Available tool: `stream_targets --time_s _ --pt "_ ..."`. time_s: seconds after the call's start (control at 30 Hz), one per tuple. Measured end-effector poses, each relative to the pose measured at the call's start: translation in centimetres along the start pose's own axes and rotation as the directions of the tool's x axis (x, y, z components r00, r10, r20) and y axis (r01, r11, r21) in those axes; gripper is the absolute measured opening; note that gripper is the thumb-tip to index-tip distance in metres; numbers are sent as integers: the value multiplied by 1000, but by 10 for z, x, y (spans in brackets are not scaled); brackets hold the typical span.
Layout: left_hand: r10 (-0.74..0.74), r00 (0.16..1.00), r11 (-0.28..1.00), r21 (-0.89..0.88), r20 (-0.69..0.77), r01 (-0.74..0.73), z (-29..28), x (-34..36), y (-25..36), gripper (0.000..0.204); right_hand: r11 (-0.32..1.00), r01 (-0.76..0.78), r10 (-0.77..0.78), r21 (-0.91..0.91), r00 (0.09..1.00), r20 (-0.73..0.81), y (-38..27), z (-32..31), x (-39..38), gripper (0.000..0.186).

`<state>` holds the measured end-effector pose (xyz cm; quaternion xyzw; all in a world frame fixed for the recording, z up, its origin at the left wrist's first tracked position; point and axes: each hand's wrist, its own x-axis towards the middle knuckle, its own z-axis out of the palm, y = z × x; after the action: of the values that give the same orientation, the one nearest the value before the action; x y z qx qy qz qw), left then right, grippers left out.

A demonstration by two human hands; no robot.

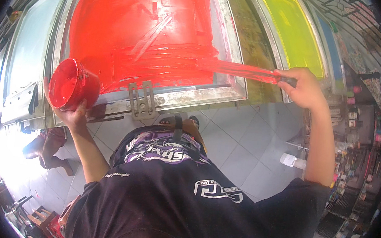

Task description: The person scoops red ink from a container and spreads it evenly across a screen printing frame using a squeegee. They repeatedly reload the squeegee and smooth the ink layer to cover the mesh surface.

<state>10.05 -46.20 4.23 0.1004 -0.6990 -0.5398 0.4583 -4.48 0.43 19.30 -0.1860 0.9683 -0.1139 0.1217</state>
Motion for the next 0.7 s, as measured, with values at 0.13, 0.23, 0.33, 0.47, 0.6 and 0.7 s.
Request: stream_targets --time_s 0.13,0.23,0.33,0.47,0.6,0.7 --pt "-2 1000 1000 9 -19 2 -2 -1 2 120 995 98 -97 -7 991 88 -26 16 26 31" --pt "-10 1000 1000 23 -22 11 -3 -1 5 120 980 184 -191 81 977 93 -51 40 50 31" --pt "7 1000 999 40 -11 -6 -6 -1 6 121 943 227 -239 242 971 22 -50 47 58 32" --pt "44 999 998 51 -8 -44 -10 -2 2 120 936 237 -237 258 971 -33 -18 21 39 33" --pt "66 998 994 83 12 -67 -14 -1 -6 118 995 14 -16 102 1000 10 14 -12 3 33" --pt "55 998 996 73 12 -56 -11 -2 -9 117 996 -15 14 91 1000 14 36 -15 -11 33"
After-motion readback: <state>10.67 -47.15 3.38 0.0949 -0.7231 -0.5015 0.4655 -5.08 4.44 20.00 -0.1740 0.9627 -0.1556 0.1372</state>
